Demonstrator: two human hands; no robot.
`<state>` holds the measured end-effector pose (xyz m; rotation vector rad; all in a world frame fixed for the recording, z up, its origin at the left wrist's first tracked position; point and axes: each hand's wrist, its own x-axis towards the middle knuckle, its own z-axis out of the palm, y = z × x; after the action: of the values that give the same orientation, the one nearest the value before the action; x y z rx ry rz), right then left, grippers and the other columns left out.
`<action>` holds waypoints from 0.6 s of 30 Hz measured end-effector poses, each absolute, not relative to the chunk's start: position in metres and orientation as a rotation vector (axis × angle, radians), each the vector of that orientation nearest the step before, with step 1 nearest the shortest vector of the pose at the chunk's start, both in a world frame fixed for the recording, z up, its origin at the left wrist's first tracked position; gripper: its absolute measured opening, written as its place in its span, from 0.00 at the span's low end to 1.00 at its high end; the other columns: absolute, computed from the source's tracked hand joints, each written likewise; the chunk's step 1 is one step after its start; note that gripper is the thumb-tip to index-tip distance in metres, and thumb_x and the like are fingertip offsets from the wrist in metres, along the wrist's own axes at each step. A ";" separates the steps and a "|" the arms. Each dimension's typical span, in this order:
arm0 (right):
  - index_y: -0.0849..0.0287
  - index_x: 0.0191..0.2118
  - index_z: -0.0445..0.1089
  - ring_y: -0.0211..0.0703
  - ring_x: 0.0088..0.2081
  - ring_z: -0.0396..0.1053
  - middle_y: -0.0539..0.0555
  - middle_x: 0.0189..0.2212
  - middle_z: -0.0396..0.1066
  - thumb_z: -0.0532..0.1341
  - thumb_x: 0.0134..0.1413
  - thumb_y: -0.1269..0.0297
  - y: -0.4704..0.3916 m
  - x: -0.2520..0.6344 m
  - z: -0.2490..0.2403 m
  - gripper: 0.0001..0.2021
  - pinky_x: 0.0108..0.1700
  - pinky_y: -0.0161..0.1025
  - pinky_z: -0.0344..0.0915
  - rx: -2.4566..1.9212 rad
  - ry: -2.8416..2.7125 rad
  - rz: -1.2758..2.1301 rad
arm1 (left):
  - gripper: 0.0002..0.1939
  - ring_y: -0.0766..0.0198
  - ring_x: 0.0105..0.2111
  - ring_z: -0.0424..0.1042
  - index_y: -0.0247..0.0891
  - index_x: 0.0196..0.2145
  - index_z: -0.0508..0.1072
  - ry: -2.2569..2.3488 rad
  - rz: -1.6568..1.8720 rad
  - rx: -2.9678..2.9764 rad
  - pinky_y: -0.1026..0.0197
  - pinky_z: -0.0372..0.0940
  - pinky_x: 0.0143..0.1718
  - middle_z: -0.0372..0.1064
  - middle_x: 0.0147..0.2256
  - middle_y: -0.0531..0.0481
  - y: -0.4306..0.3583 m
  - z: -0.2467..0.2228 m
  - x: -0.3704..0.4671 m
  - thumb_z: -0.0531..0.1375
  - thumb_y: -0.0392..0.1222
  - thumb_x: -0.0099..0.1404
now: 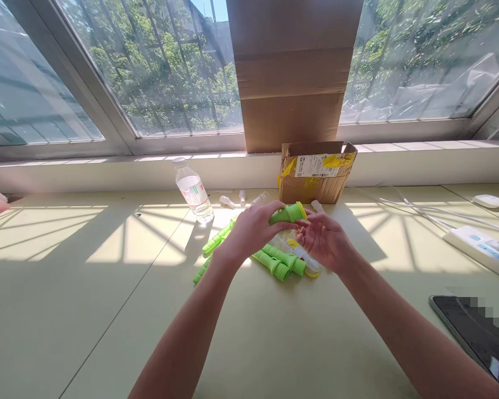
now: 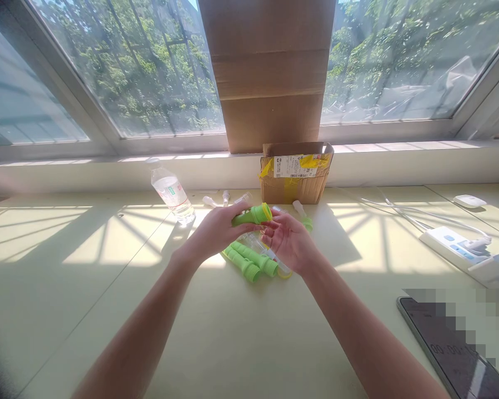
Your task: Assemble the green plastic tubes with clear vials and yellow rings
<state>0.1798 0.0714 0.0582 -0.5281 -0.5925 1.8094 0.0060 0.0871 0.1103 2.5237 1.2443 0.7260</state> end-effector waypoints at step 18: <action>0.55 0.36 0.67 0.37 0.30 0.69 0.49 0.29 0.71 0.60 0.44 0.69 0.069 0.177 0.056 0.09 0.27 0.31 0.66 -0.592 -0.602 1.758 | 0.16 0.71 0.22 0.61 0.39 0.35 0.73 0.946 0.717 2.086 0.68 0.58 0.24 0.65 0.24 0.56 0.088 0.108 0.010 0.55 0.53 0.62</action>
<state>0.1773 0.0691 0.0559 -0.5917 -0.6017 1.7575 0.0100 0.0876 0.1078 2.0855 0.9461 0.7169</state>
